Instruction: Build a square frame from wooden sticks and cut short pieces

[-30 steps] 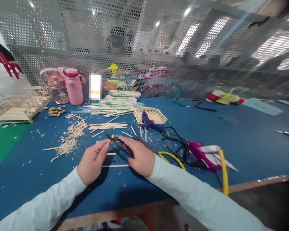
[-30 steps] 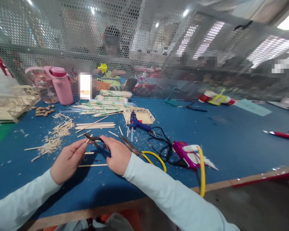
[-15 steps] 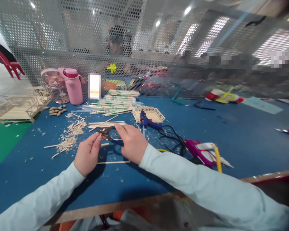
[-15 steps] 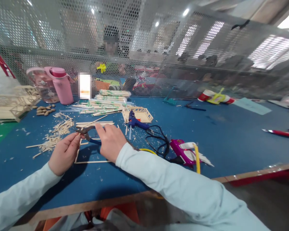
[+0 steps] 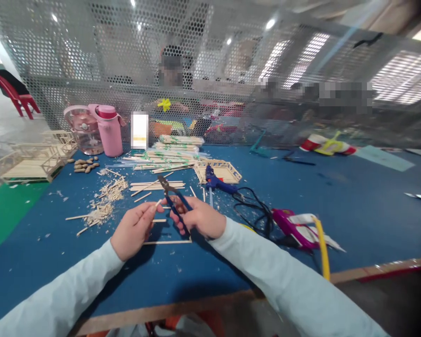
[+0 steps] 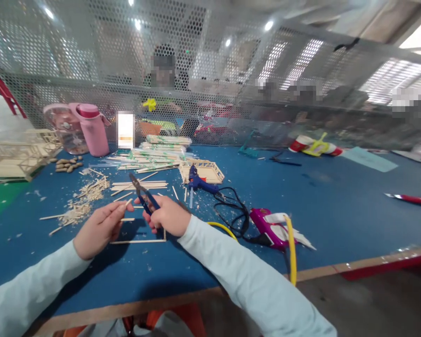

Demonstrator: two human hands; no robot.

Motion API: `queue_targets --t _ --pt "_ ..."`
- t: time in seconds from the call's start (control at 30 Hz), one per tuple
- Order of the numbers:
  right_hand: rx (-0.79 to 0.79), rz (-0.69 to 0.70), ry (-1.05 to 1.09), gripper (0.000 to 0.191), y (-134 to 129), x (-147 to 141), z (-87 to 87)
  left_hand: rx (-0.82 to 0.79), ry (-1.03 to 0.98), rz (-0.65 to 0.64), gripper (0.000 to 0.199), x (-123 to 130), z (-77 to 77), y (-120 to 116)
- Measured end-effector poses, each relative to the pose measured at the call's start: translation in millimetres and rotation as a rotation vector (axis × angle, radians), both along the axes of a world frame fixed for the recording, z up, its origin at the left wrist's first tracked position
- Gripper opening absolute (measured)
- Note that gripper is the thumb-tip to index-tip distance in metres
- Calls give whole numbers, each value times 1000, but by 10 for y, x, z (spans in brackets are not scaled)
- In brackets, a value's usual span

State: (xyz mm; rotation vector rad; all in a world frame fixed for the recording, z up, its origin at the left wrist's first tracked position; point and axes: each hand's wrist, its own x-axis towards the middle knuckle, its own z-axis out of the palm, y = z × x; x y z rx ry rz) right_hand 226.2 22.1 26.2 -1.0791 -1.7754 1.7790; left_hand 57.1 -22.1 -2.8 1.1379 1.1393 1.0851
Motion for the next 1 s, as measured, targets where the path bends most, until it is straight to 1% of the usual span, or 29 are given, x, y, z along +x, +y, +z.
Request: queue_targets --t 0.03,0.07,0.1,0.13,0.2,0.23,0.27,0.3,0.33,0.37,0.43,0.47,0.53,0.6,0.77,0.83,0.9,0.93,1.0 --pt "-13 -6 38 72 19 22 11 -38 -63 -8 43 13 0 -4" --pt "27 -12 37 73 54 46 22 -77 -140 1 41 23 4 -4" --pt "120 -20 -7 73 103 72 29 -107 -220 25 40 31 12 1" --pt "255 -47 -94 73 163 96 31 -126 -292 56 38 35 23 8" --pt "558 -165 -337 73 289 130 15 -140 -402 103 34 36 48 29" --pt "676 -241 -450 73 342 135 0 -140 -435 114 33 34 59 40" --pt "750 -312 -524 72 378 130 -17 -137 -453 120 32 31 66 50" --pt "776 -358 -547 68 395 117 -31 -133 -461 121 32 29 69 59" --pt "763 -367 -517 63 391 95 -40 -129 -462 117 32 26 67 64" --pt "723 -339 -445 56 368 67 -43 -126 -460 111 33 25 62 67" --pt "603 -227 -252 43 278 2 -32 -128 -448 83 36 28 44 62" --pt "541 -165 -165 40 221 -31 -23 -132 -440 66 37 35 34 53" --pt "457 -79 -39 40 107 -91 -10 -147 -415 34 38 59 17 28" --pt "450 -57 21 41 13 -137 -18 -161 -379 -7 38 94 4 -5" --pt "586 -127 39 47 -88 -181 -86 -176 -308 -74 39 161 -22 -73" --pt "568 -128 37 49 -87 -177 -106 -180 -291 -96 38 166 -27 -87" --pt "459 -101 83 48 -70 -162 -124 -181 -267 -131 38 166 -30 -94" --pt "362 -81 142 48 -56 -152 -134 -184 -259 -142 38 164 -31 -96" --pt "114 -31 329 50 -20 -127 -154 -192 -260 -139 38 157 -34 -96"
